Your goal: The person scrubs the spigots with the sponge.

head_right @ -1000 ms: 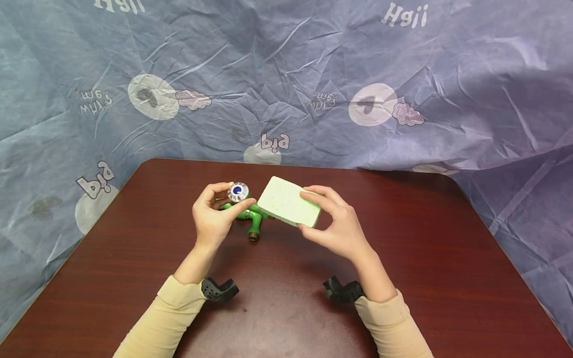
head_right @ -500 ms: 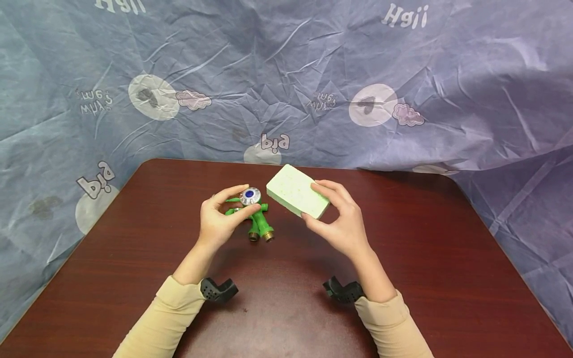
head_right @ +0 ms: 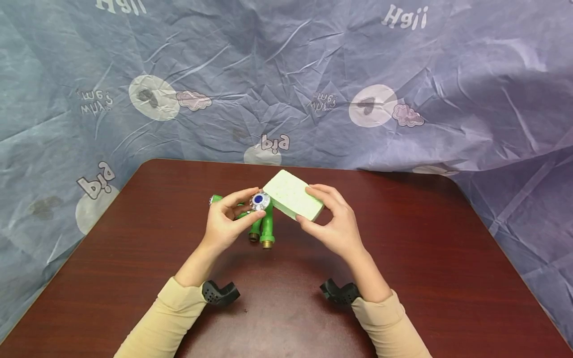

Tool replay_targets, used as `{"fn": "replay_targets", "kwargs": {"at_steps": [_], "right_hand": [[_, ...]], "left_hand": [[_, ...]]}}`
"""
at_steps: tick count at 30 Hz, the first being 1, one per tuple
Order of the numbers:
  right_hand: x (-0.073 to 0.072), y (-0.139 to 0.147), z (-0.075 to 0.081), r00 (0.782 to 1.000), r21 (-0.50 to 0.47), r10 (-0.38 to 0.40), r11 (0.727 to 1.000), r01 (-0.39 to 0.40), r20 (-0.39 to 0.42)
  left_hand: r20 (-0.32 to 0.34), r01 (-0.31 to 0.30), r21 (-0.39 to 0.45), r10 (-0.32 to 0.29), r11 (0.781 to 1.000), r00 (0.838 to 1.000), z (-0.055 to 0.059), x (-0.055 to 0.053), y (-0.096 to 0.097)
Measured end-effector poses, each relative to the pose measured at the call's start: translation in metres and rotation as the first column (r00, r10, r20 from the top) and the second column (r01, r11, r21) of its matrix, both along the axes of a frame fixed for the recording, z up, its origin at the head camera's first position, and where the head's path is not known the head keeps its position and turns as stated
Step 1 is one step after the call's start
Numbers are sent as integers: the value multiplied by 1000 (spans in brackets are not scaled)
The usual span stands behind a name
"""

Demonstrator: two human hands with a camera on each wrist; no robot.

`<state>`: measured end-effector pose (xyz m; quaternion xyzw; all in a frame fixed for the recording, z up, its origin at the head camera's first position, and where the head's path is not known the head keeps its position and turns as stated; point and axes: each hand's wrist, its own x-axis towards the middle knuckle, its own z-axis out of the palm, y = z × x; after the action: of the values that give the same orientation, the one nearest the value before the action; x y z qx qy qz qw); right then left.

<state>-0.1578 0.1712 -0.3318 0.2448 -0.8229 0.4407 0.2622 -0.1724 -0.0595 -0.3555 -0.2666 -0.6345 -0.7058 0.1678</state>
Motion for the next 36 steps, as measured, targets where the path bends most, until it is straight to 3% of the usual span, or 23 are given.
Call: {"fn": "replay_targets", "kwargs": {"at_steps": [2,6,8,11,15,24,31,36], "right_hand": [[-6,3,-10,1000,15,-14,1000,14,7],[-10,6,-13,996,29,-90,995,90,-12],[-8,4,-10,993,-4,-111,994,111,-26],[1,-1,1,996,-37,-78,996,77,-33],[10,-8,15,999,4,-48,999,48,-19],[8,-4,18,991,-43,-128,991,127,-32],[0,4,10,989,-60,-146,987,147,16],[-18,19,-11,984,-59,-168,983,172,64]], "left_hand": [[-7,6,1,-6,1000,1000,1,1,1],[-19,30,7,-30,1000,999,3,2,2],[-24,35,9,-35,999,999,3,2,3],[-23,31,12,-31,999,999,4,2,2],[-12,28,13,-28,1000,1000,5,2,1],[54,-29,19,28,999,998,5,-5,-14],[90,-19,-5,19,1000,996,-3,-12,-19],[148,-8,-38,13,999,989,-15,-17,-14]]}}
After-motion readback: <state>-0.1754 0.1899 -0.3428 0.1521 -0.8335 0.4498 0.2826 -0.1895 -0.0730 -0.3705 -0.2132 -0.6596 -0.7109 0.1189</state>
